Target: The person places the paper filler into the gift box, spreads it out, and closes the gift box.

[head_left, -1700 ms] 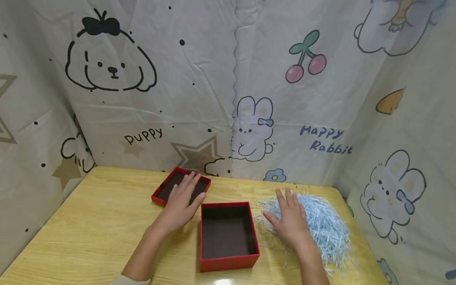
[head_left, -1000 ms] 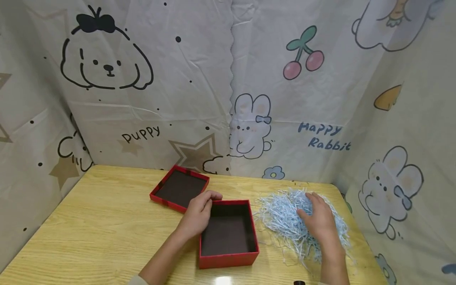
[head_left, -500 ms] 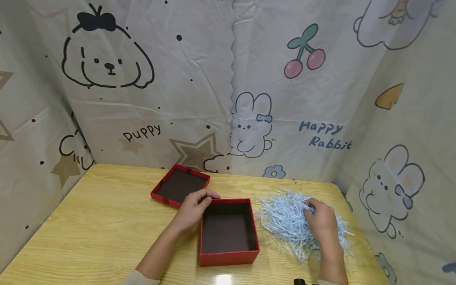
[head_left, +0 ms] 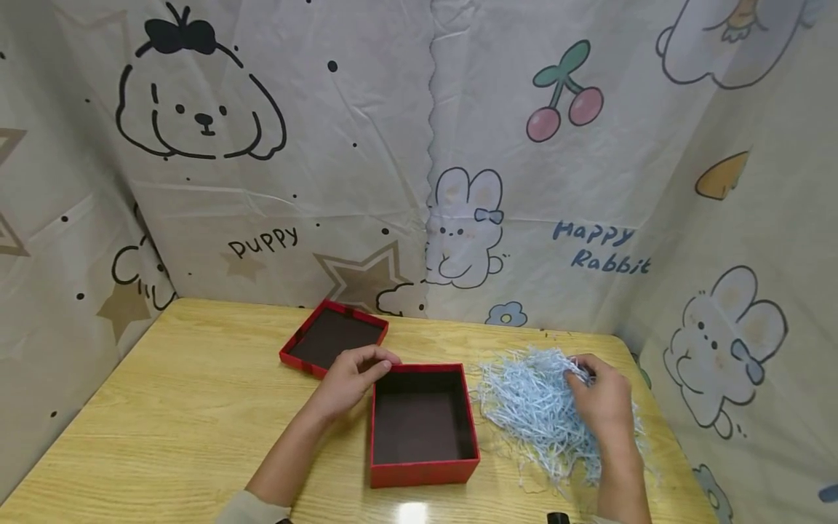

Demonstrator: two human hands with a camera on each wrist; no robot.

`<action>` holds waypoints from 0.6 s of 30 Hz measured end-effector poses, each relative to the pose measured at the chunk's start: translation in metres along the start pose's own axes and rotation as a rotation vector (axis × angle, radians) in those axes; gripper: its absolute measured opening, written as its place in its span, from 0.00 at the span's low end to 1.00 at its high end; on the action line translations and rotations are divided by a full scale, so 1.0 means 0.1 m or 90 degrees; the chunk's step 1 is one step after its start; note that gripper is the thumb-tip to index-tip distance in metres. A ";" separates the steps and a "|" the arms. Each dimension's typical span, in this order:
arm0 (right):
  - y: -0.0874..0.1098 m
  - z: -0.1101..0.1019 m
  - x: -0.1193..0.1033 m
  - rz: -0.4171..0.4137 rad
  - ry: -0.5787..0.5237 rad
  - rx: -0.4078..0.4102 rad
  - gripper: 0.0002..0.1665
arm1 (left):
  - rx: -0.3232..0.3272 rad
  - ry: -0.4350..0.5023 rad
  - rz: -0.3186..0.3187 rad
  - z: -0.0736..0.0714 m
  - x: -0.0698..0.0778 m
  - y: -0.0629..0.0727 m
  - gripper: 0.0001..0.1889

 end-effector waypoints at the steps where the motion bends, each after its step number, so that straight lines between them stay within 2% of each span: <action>1: 0.01 -0.02 0.00 0.005 -0.008 0.005 0.13 | 0.003 0.001 -0.003 0.00 0.00 0.00 0.08; 6: 0.03 -0.16 -0.02 0.024 -0.039 0.027 0.14 | 0.012 0.009 -0.010 0.01 -0.02 -0.01 0.08; 18: 0.11 -0.53 -0.25 0.012 -0.178 0.100 0.11 | 0.016 0.017 -0.014 0.02 -0.02 -0.01 0.08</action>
Point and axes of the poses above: each hand's wrist, its own y-axis away from the middle knuckle, its own z-axis out of the palm, x = y × z, the point moved 9 cm from there along -y, towards the middle knuckle, and after that the axes turned 15 degrees about y, right-handed, at the moved point
